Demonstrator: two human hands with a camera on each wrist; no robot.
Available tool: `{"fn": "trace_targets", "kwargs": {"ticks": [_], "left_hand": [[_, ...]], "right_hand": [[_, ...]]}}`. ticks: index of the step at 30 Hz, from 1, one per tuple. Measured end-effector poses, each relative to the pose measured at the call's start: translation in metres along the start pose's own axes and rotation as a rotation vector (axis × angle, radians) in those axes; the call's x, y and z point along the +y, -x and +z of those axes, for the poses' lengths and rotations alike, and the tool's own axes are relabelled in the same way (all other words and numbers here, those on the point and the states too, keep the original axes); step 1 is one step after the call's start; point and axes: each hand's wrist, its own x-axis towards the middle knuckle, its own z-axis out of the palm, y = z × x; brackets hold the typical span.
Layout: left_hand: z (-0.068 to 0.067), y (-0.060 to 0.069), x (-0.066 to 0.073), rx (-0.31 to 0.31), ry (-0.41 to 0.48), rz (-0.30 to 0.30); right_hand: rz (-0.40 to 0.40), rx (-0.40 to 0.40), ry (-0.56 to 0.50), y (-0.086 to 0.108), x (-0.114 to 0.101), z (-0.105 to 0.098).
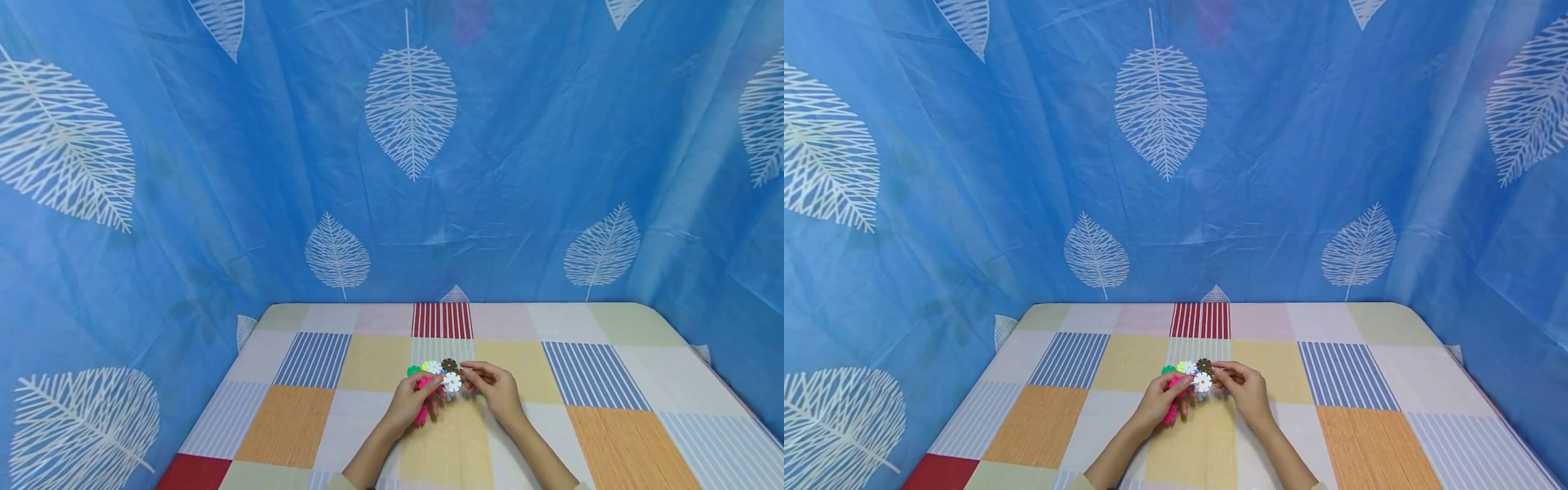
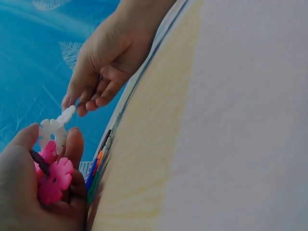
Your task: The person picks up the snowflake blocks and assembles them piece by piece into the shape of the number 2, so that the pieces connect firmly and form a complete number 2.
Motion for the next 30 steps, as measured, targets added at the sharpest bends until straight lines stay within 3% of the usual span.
{"fn": "trace_targets", "kwargs": {"ticks": [4,7,11,16,21,25,30], "left_hand": [[0.000,0.001,0.002,0.011,0.031,-0.027],[-0.001,0.001,0.003,0.019,0.059,-0.046],[-0.002,0.001,0.003,0.044,0.082,-0.055],[-0.004,-0.001,0.000,0.048,0.084,-0.022],[-0.005,-0.003,-0.002,0.041,0.097,-0.030],[-0.006,-0.003,-0.002,0.035,0.130,-0.042],[-0.006,-0.003,-0.001,0.026,0.154,-0.028]], "right_hand": [[-0.032,0.163,0.192,-0.005,0.003,-0.009],[-0.070,0.204,0.401,-0.006,0.008,-0.015],[-0.101,0.126,0.608,-0.007,0.014,-0.020],[-0.122,0.056,0.703,-0.006,0.017,-0.019],[-0.066,0.066,0.626,-0.005,0.014,-0.019],[0.001,0.078,0.409,-0.003,0.010,-0.018],[0.002,0.056,0.181,-0.001,0.006,-0.014]]}}
